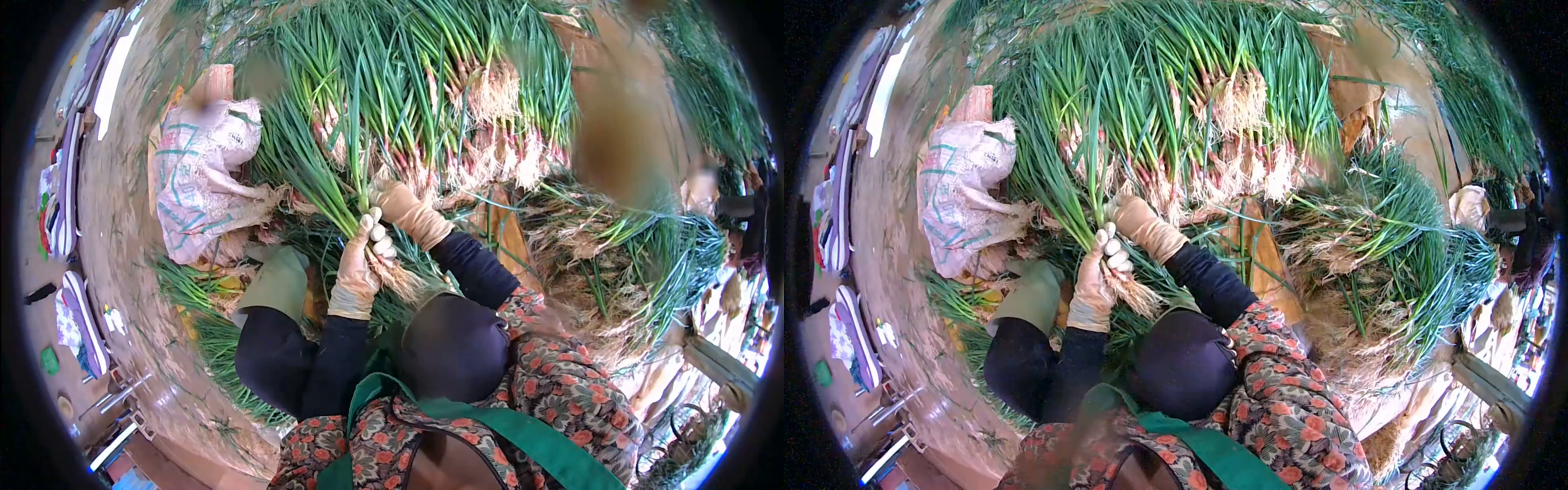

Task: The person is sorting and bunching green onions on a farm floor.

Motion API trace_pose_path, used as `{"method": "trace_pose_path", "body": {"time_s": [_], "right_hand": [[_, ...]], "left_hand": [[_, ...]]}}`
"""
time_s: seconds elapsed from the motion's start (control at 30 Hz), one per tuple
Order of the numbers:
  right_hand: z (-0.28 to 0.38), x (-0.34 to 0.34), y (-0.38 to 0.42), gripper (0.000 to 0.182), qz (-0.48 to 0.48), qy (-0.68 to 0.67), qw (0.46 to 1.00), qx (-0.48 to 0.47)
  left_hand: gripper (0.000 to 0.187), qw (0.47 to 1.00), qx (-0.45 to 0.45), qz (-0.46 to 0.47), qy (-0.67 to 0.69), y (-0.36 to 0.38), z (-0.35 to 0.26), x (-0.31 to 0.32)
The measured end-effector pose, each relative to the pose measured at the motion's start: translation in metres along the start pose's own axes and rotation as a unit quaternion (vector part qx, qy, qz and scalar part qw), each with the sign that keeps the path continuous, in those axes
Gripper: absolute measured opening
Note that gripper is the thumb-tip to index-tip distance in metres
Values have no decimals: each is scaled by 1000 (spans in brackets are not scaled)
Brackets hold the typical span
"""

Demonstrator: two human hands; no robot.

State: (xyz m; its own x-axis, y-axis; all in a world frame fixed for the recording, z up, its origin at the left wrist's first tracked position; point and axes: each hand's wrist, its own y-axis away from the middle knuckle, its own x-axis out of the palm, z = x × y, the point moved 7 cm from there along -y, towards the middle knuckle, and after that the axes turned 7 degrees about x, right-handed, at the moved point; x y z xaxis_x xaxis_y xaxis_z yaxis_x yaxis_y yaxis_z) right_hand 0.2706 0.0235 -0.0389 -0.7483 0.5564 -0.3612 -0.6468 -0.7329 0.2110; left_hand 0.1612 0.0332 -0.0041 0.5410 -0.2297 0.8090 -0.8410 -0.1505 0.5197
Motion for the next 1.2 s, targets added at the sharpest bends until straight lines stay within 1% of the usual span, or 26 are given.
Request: {"method": "trace_pose_path", "body": {"time_s": [0.03, 0.07, 0.1, 0.17, 0.2, 0.3, 0.33, 0.43, 0.47, 0.5, 0.53, 0.57, 0.63, 0.7, 0.77, 0.8, 0.87, 0.9, 0.93, 0.97, 1.0, 1.07, 1.1, 1.13, 1.17, 1.2], "right_hand": [[-8, 2, 11, 26, -41, 60, 992, 100], [-38, 21, 12, 31, 59, -129, 972, 187], [-60, 37, 14, 37, 155, -311, 901, 259], [-36, 30, 22, 43, 237, -555, 753, 261], [-22, 26, 21, 46, 212, -579, 757, 216], [-18, 22, 10, 41, 109, -321, 928, 157], [-20, 15, 4, 29, 7, -190, 979, 73], [-28, -13, 22, 23, -146, 83, 983, 70], [-44, -19, 27, 34, -57, 110, 975, 184], [-93, 13, 22, 34, 89, 271, 957, 57], [-86, 14, 36, 36, 220, 260, 937, 76], [-78, 16, 60, 38, 348, 239, 901, 99], [-106, -26, 30, 46, 102, 241, 965, 20], [-106, -103, 23, 49, -127, 156, 951, 234], [-111, -95, -2, 46, -79, -162, 936, 303], [-115, -90, -15, 42, -41, -161, 935, 313], [-104, -96, -25, 39, -160, -42, 973, 160], [-91, -89, -23, 38, -212, 16, 974, 79], [-30, -87, 4, 34, -163, 33, 978, 122], [-19, -65, 11, 27, -74, 74, 984, 146], [-10, -48, 19, 25, -77, 96, 990, 66], [2, -39, 35, 19, -34, 17, 995, 89], [-39, -37, 23, 17, -90, -22, 996, 6], [-39, -50, 24, 19, -62, 169, 982, 53], [-38, -63, 27, 21, -32, 352, 930, 95], [-39, -56, 30, 23, 27, 360, 930, 73]], "left_hand": [[20, 999, 30, -22, -34, 3, -3, -7], [22, 996, 35, -34, -77, 7, -5, -8], [24, 991, 43, -44, -119, 8, -8, -9], [26, 981, 68, -101, -153, 5, -15, -18], [27, 977, 69, -88, -183, 3, -14, -20], [25, 973, 84, -114, -183, -5, -1, -38], [24, 965, 116, -113, -206, -6, -5, -38], [24, 926, 182, -137, -303, -1, -19, -30], [23, 908, 222, -150, -322, 0, -25, -28], [22, 888, 263, -163, -340, 1, -31, -26], [21, 894, 258, -179, -318, 0, -35, -28], [22, 910, 260, -132, -296, -3, -36, -24], [22, 950, 194, -123, -211, -13, -27, -33], [25, 960, 147, -130, -201, -14, -15, -28], [25, 980, 111, -85, -143, -21, -2, -30], [25, 969, 84, -140, -183, -11, 0, -14], [24, 950, 136, -124, -252, -20, -3, -20], [23, 948, 112, -112, -276, -19, -5, -23], [23, 944, 88, -99, -301, -17, -6, -25], [18, 923, 107, -123, -350, -19, -9, -26], [17, 926, 132, -117, -333, -21, -6, -25], [13, 939, 157, -104, -288, -19, -3, -30], [13, 947, 156, -97, -265, -20, -2, -31], [13, 954, 156, -92, -240, -18, -3, -32], [13, 959, 160, -85, -216, -18, -4, -32], [13, 962, 152, -93, -206, -17, -6, -32]]}}
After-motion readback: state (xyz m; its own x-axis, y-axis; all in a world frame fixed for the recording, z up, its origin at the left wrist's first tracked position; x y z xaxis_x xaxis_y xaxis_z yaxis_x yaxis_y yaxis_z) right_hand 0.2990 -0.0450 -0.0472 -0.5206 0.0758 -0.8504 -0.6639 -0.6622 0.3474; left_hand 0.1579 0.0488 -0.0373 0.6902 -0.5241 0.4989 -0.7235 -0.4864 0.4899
